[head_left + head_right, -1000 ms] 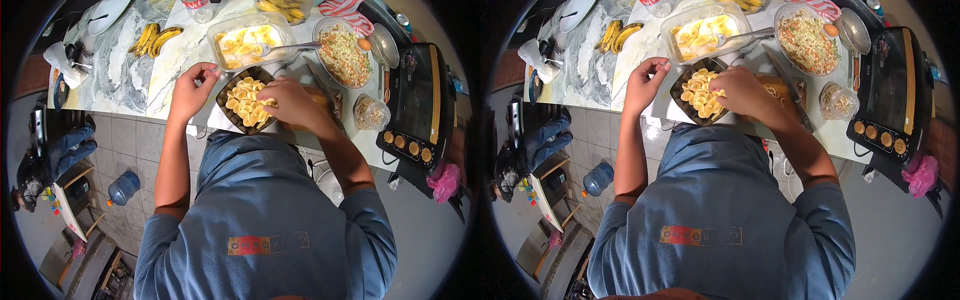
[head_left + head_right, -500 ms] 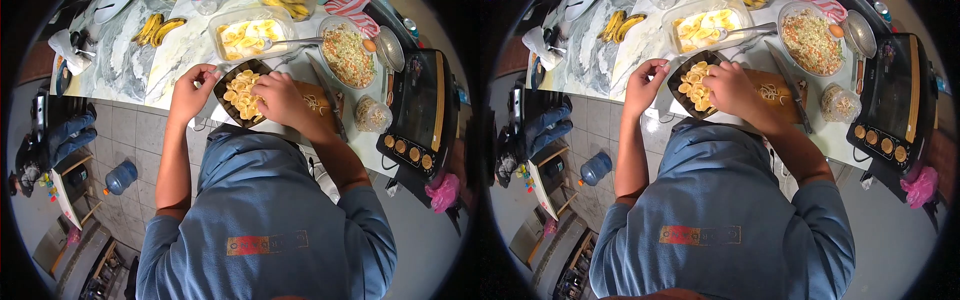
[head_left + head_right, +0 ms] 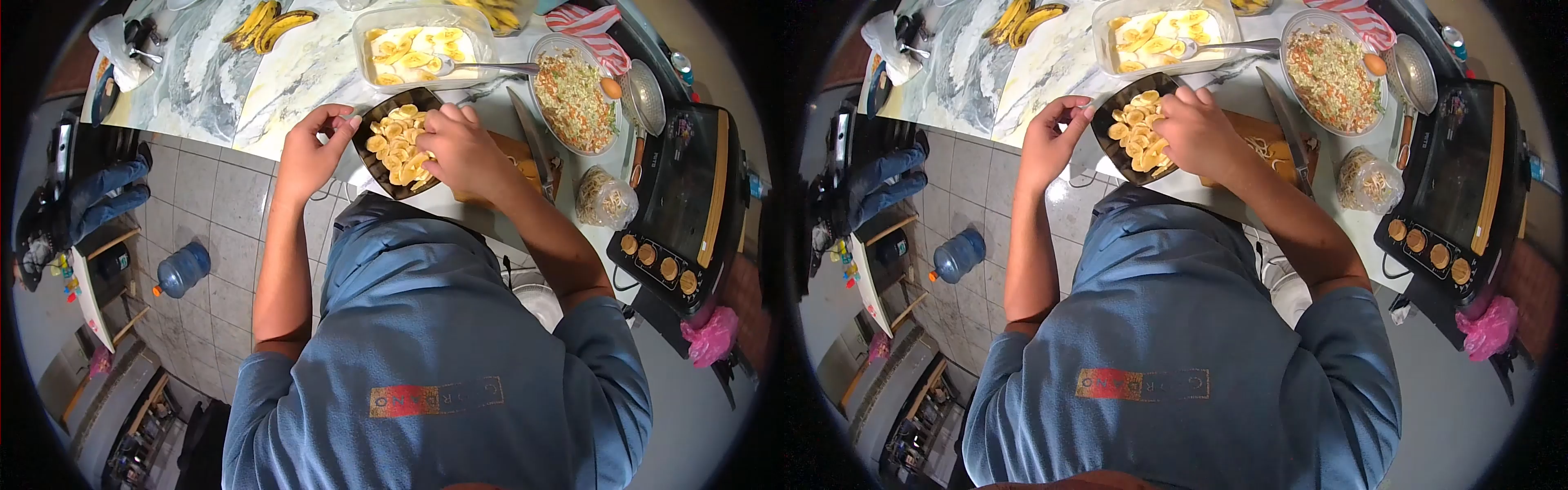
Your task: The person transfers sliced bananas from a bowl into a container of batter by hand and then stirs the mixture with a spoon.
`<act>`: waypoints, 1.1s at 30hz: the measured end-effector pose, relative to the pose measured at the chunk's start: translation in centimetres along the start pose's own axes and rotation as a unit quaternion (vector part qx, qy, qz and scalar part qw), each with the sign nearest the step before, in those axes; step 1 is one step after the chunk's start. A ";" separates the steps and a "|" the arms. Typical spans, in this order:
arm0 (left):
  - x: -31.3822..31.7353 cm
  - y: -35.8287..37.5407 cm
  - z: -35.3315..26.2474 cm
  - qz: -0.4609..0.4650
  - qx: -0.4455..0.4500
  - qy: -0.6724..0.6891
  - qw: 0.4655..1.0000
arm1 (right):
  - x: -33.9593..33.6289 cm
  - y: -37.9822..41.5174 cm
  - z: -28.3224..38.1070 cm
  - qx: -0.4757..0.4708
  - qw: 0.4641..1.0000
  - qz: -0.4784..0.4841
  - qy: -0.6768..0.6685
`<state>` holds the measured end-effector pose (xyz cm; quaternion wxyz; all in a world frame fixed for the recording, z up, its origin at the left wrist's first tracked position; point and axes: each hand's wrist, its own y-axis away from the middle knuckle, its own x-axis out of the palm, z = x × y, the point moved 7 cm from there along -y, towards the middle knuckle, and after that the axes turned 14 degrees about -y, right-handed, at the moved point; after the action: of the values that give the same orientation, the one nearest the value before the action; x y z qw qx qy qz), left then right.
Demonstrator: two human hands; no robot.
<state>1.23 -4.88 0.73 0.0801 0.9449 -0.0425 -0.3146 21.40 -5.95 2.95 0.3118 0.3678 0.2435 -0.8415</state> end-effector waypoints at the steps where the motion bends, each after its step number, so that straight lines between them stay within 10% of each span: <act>1: -0.1 0.2 0.0 -0.003 -0.003 -0.003 1.000 | 0.0 0.0 0.0 -0.003 1.000 0.003 -0.001; 33: -0.2 -0.3 0.0 0.004 0.004 -0.012 1.000 | 1.1 1.0 -0.3 0.061 0.998 0.014 -0.003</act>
<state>1.01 -4.54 0.79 0.0766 0.9414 -0.0481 -0.3250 21.63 -6.83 1.74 0.3016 0.3869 0.1851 -0.8515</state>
